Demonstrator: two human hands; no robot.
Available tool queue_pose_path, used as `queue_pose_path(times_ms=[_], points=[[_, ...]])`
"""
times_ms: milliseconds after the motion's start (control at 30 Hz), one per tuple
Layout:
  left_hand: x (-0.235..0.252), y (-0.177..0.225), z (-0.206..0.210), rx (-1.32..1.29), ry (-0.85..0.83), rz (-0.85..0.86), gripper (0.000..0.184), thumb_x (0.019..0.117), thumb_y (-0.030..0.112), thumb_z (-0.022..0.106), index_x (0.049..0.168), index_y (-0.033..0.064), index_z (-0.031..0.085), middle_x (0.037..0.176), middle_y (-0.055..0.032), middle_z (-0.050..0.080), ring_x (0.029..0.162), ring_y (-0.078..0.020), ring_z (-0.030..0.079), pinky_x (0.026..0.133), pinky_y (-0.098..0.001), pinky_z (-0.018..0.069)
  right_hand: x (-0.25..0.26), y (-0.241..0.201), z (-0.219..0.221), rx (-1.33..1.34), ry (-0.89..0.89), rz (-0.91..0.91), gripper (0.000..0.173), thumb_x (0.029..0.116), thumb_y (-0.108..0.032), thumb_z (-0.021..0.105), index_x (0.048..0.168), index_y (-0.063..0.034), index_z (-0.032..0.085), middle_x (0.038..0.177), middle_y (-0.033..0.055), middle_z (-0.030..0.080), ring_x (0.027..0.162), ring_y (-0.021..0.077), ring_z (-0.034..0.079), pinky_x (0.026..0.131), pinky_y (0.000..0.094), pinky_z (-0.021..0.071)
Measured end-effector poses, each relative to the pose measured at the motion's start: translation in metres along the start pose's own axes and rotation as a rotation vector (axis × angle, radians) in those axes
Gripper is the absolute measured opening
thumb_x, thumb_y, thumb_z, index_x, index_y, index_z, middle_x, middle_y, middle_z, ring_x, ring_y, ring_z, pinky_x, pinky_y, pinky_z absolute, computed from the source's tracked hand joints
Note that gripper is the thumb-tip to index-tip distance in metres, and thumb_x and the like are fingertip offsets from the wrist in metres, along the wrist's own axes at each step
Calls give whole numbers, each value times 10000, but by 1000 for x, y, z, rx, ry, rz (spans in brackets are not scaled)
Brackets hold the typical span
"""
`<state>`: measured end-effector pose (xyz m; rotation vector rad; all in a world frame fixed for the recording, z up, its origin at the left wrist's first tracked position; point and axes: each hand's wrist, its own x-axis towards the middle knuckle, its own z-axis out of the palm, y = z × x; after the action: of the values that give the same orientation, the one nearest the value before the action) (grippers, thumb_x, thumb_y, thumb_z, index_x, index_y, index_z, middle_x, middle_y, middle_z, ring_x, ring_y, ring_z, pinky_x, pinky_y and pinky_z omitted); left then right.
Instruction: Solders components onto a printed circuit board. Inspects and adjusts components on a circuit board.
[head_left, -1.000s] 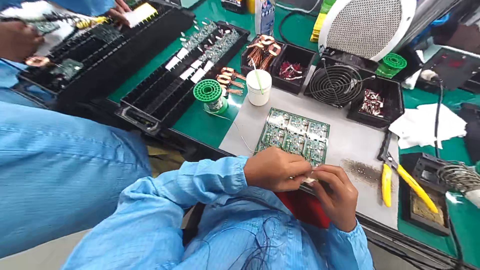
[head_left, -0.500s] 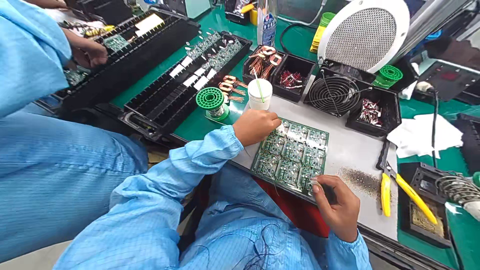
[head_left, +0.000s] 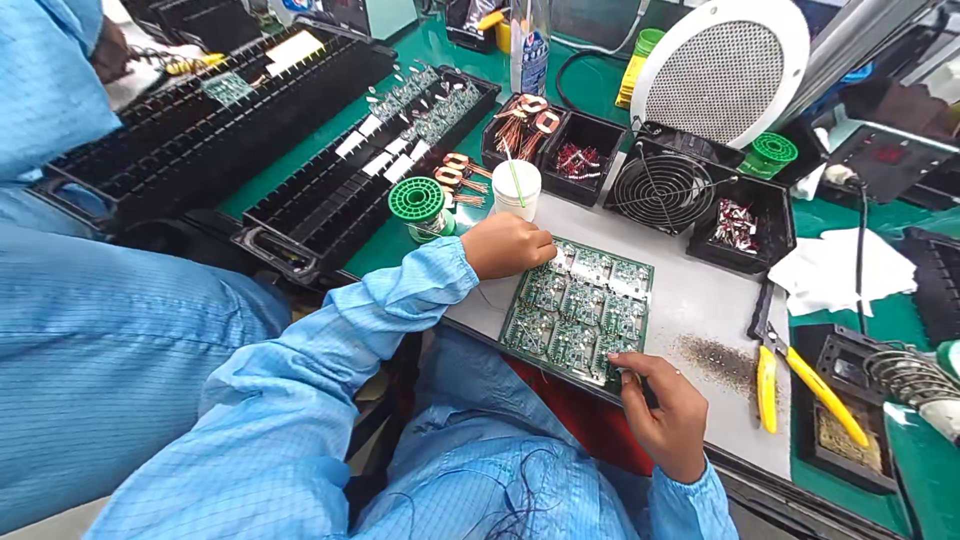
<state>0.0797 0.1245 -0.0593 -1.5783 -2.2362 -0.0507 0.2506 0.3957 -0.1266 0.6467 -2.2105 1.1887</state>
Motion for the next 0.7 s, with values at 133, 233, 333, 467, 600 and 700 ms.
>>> queue_pose_path(times_ms=[133,233,333,467,600,700], points=[[2,-3,2,30,-7,60,148,938,-110,528,898,-53,658,803,-181,680,646,-316,693,520,-411,539,0,0,0,7,-3,1,240,956,-104,509,1039,-40,725,982,64,761,933,67,688,891,187,522],[4,-5,1,26,-37,79,147,935,-111,528,922,-55,664,814,-184,679,645,-319,686,520,-419,531,1,0,-1,10,-7,-4,238,958,-104,510,1039,-36,724,980,68,760,930,75,691,883,193,530],[7,-6,-1,21,-63,70,132,938,-106,526,935,-63,651,820,-186,660,637,-324,672,510,-426,520,1,1,-1,11,-13,-7,242,967,-112,505,1049,-40,721,981,67,759,930,78,690,888,201,530],[8,-5,0,-4,-102,23,94,941,-68,547,944,-56,640,856,-193,658,668,-339,683,518,-437,529,0,1,0,8,-10,-6,241,964,-109,507,1042,-41,724,979,68,758,930,76,688,884,197,528],[6,-3,6,-4,-62,-33,105,964,-22,537,950,-43,639,876,-190,663,660,-338,680,501,-436,520,1,0,-1,13,-14,-12,239,967,-105,507,1048,-39,722,996,71,760,943,76,692,891,195,530],[8,-2,11,16,43,-74,137,977,19,517,943,-28,641,849,-172,656,582,-302,652,463,-404,504,1,1,0,3,-11,-11,240,965,-110,506,1043,-40,722,992,68,761,949,78,693,897,193,528]])
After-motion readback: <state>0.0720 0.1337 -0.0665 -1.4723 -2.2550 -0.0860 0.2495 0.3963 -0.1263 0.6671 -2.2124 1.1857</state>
